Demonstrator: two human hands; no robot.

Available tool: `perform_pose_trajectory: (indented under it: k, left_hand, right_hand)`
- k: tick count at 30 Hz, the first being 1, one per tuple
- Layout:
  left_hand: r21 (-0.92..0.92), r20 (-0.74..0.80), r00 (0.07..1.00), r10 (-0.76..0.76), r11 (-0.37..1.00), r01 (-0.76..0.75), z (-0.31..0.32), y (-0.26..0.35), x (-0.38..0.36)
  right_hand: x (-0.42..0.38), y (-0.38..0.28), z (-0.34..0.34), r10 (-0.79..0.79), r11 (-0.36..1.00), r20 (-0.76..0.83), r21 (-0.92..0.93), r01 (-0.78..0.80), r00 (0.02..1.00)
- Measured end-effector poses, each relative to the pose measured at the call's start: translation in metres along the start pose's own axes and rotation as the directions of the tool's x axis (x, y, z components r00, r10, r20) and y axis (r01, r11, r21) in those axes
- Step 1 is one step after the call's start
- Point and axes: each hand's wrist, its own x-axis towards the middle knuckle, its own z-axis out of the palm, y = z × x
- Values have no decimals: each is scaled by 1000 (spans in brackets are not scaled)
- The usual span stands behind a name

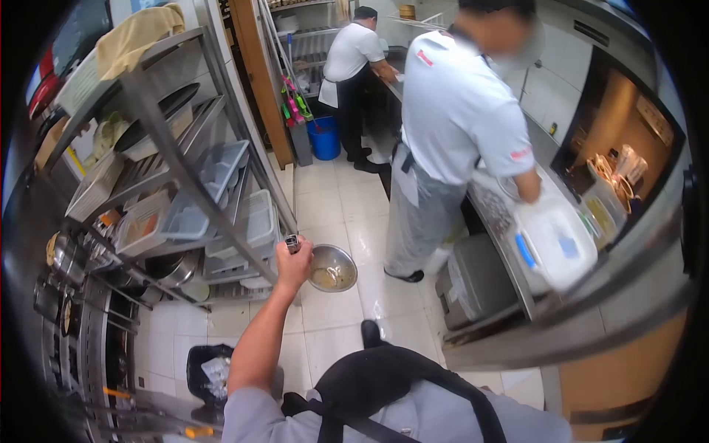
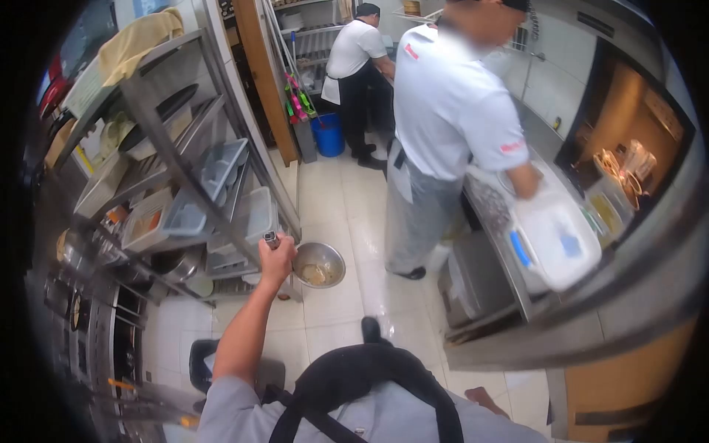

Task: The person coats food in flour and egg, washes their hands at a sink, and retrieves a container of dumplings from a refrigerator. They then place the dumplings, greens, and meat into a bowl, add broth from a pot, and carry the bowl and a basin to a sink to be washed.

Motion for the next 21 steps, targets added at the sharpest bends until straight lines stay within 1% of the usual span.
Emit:
perform_pose_trajectory:
  k: [1,3,5,7,8,9,10,11,12,13,15,17,18,19,21]
  left_hand:
    - [-3,-7,1000,18,1000,-18,5,-13,33]
    - [-38,-26,999,34,999,-35,19,-42,106]
    - [-55,-13,1000,14,998,-14,25,-64,173]
    - [-13,30,997,67,998,-66,39,-77,245]
    - [-92,16,999,47,995,-46,50,-84,280]
    - [-92,43,998,45,995,-41,62,-89,314]
    - [-159,50,997,66,986,-58,78,-93,352]
    - [-230,57,995,83,971,-67,95,-101,389]
    - [-183,74,979,191,967,-175,114,-112,431]
    - [-144,101,950,297,949,-281,136,-124,474]
    - [-122,190,891,413,910,-396,189,-146,564]
    - [-170,185,857,480,875,-453,257,-152,646]
    - [-148,212,809,548,837,-527,288,-146,680]
    - [-197,258,773,580,815,-545,325,-153,722]
    - [-252,331,683,651,758,-601,391,-160,788]
  right_hand:
    - [38,-14,-26,9,999,-3,39,-9,1000]
    - [119,-47,-89,-20,995,-31,94,23,999]
    - [192,-84,-146,-81,992,-74,87,87,994]
    - [252,-112,-209,-180,984,-160,-26,178,971]
    - [273,-128,-241,-239,968,-241,-137,211,941]
    - [298,-141,-271,-226,969,-346,-178,173,911]
    - [320,-126,-291,-10,946,-203,316,75,979]
    - [332,-147,-308,130,883,-217,470,-13,967]
    - [338,-179,-325,272,782,-204,616,-93,940]
    - [346,-198,-338,289,763,-242,642,-70,926]
    - [371,-214,-357,321,737,-282,674,-51,904]
    - [408,-219,-409,395,712,-335,700,-55,856]
    - [425,-220,-420,435,700,-340,710,-75,834]
    - [447,-216,-444,499,678,-324,724,-129,804]
    - [471,-230,-460,592,616,-282,763,-198,755]
